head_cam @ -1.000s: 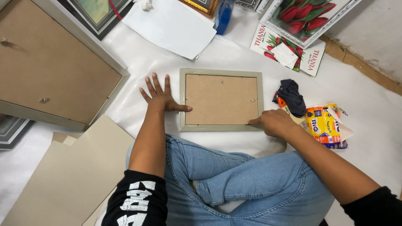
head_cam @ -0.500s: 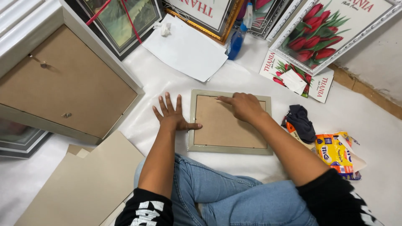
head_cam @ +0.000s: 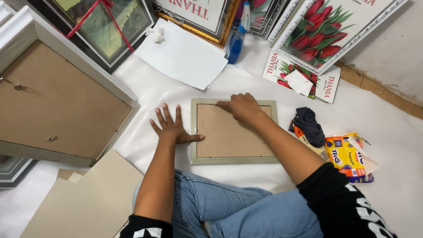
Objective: Cleaning the glass of a picture frame using a brush and a cloth
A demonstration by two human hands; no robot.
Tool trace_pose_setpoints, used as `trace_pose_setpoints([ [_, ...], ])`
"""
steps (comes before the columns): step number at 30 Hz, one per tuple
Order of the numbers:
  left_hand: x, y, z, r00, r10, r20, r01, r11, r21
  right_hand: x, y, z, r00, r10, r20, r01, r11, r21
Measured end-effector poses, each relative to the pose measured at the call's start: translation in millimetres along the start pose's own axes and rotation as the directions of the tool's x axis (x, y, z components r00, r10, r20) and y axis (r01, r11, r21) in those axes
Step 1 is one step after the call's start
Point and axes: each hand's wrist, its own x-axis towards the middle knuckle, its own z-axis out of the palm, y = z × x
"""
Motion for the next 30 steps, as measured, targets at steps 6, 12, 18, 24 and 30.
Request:
trace_pose_setpoints([
  [6, 1, -1, 3, 1.000, -0.008, -0.010, 0.008, 1.000, 0.007, -30, 72, 29, 0.988, 0.128, 0.092, -0.120, 0.989, -0.089],
  [12, 9, -2, 8, 1.000, -0.018, -0.015, 0.018, 0.999, 0.030, -68, 97, 14, 0.972, 0.201, 0.123, -0.189, 0.977, -0.103],
  [18, 14, -3, 11, 1.000, -0.014, -0.028, 0.015, 0.999, 0.032, -69, 151, 60, 0.961, 0.249, 0.122, -0.217, 0.949, -0.228],
  [24, 17, -3, 12, 1.000, -0.016, -0.027, 0.017, 0.999, 0.039, -118, 106, -19, 0.908, 0.415, 0.049, -0.400, 0.829, 0.391],
  [30, 20, -6, 16, 0.999, -0.017, -0.051, 0.019, 0.999, 0.043, -208, 42, -28, 0.877, 0.448, 0.175, -0.459, 0.669, 0.585],
])
